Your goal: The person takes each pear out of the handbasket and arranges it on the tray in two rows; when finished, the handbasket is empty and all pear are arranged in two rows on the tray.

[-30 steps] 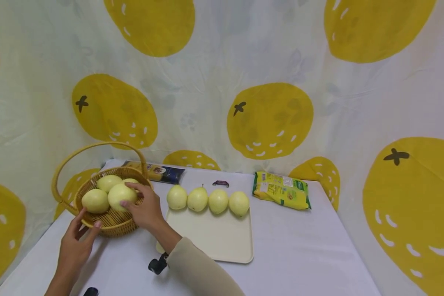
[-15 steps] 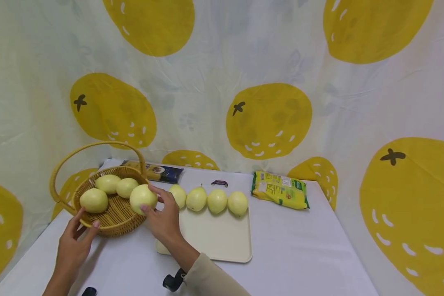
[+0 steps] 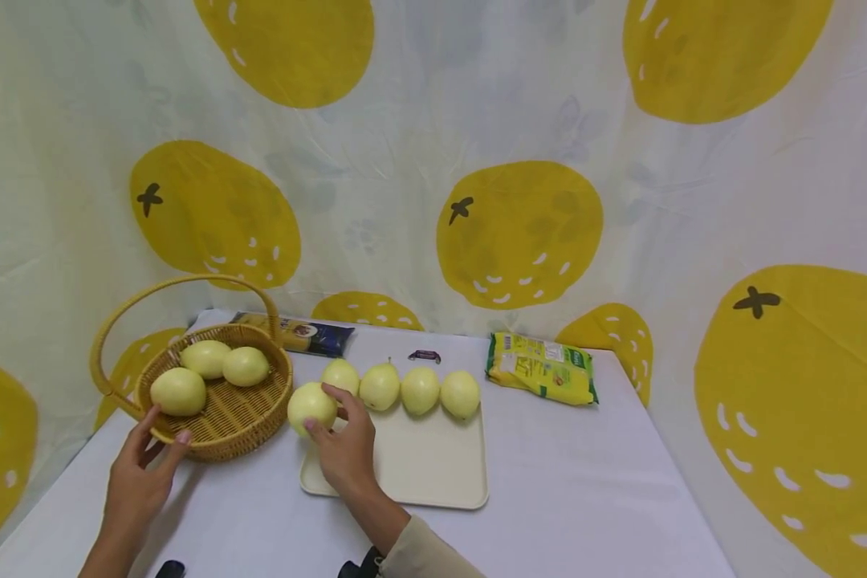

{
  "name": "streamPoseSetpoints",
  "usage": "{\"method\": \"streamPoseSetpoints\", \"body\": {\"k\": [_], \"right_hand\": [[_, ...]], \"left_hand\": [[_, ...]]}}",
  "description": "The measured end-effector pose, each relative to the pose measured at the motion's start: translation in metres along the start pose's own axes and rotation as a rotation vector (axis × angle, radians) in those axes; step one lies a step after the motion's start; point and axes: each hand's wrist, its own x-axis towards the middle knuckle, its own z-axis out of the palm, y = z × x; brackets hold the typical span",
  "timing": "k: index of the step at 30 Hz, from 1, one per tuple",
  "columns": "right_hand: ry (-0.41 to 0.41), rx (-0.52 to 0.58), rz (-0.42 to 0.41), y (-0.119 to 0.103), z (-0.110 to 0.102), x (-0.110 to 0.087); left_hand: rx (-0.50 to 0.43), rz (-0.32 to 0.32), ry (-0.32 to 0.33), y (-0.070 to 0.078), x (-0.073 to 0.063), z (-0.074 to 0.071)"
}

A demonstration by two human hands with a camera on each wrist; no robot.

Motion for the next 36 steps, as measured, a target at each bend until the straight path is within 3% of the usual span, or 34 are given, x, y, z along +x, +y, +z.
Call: {"method": "streamPoseSetpoints", "body": {"k": [8,20,36], "right_hand": [[0.036,-0.027,0.030,0.012,-0.002,-0.003],[0.046,-0.113,0.067,0.022,0.001,-0.001],[0.040,-0.134,0.071,0.028,-0.007,0.003]], "left_hand": [[0.034,-0.032,-0.005,-0.001,0.000,-0.002],[0.016,-0.028,-0.014,-0.001,0.001,-0.001],[-0.009,-0.015,-0.010,0.002,0.000,0.000]]}}
